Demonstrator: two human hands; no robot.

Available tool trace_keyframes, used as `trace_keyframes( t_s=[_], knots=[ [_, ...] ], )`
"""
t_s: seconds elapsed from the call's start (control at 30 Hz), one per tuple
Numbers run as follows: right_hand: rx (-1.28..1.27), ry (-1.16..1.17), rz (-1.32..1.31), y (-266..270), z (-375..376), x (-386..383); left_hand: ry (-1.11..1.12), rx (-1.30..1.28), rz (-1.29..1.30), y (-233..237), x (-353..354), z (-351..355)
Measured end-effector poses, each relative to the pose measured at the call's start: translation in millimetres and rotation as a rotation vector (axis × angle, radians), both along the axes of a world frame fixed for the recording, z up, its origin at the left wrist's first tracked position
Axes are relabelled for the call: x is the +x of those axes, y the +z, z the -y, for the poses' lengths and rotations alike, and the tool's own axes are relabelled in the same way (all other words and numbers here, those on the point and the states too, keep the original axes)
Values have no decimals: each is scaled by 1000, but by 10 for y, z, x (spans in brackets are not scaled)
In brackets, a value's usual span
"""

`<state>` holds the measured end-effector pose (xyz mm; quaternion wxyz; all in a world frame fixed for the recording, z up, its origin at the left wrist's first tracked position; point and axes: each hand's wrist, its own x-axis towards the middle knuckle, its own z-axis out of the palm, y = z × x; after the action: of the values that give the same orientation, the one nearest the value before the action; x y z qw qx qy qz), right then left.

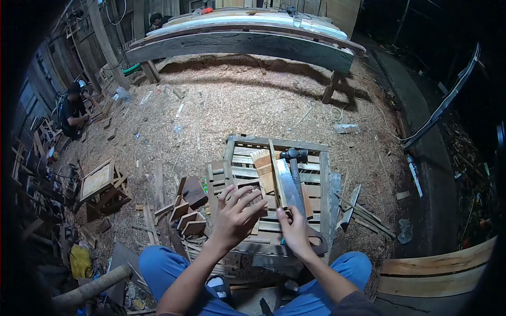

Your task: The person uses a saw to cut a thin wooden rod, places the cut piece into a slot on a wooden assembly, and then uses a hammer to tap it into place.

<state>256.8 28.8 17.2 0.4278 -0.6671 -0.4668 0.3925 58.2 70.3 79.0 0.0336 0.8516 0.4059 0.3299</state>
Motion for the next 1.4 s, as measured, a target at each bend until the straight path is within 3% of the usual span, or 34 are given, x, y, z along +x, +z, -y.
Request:
trace_keyframes(
  t_s=[0.1, 0.17, 0.3, 0.33, 0.53, 0.67, 0.77, 0.9, 0.97, 1.27, 1.4],
  knots=[
    [23, 98, 150, 155, 78, -60, -14, -38, -2, -11, -8, -5],
    [190, 102, -57, 290, 113, -105, -68, -101, 48, 9, -1, -7],
    [193, 234, -154, 610, 133, -107, -111, -106, 151, 30, 59, 32],
    [319, 275, -77, 625, 129, -120, -128, -113, 180, 60, 66, 50],
    [457, 358, -77, 701, 120, -214, -107, -222, 394, 183, 51, 115],
    [402, 340, -140, 759, 82, -195, -143, -306, 550, 220, 40, 116],
    [454, 347, -112, 766, 39, -186, -203, -324, 654, 212, 2, 105],
    [580, 364, 168, 977, 52, -139, -159, -361, 762, 227, -66, 183],
    [605, 350, 244, 1032, 62, -142, -153, -375, 763, 231, -113, 200],
    [614, 359, -164, 1043, 172, -169, -217, -324, 549, 318, -241, 237],
    [585, 329, -162, 1069, 159, -187, -264, -358, 512, 341, -236, 271]
  ],
)
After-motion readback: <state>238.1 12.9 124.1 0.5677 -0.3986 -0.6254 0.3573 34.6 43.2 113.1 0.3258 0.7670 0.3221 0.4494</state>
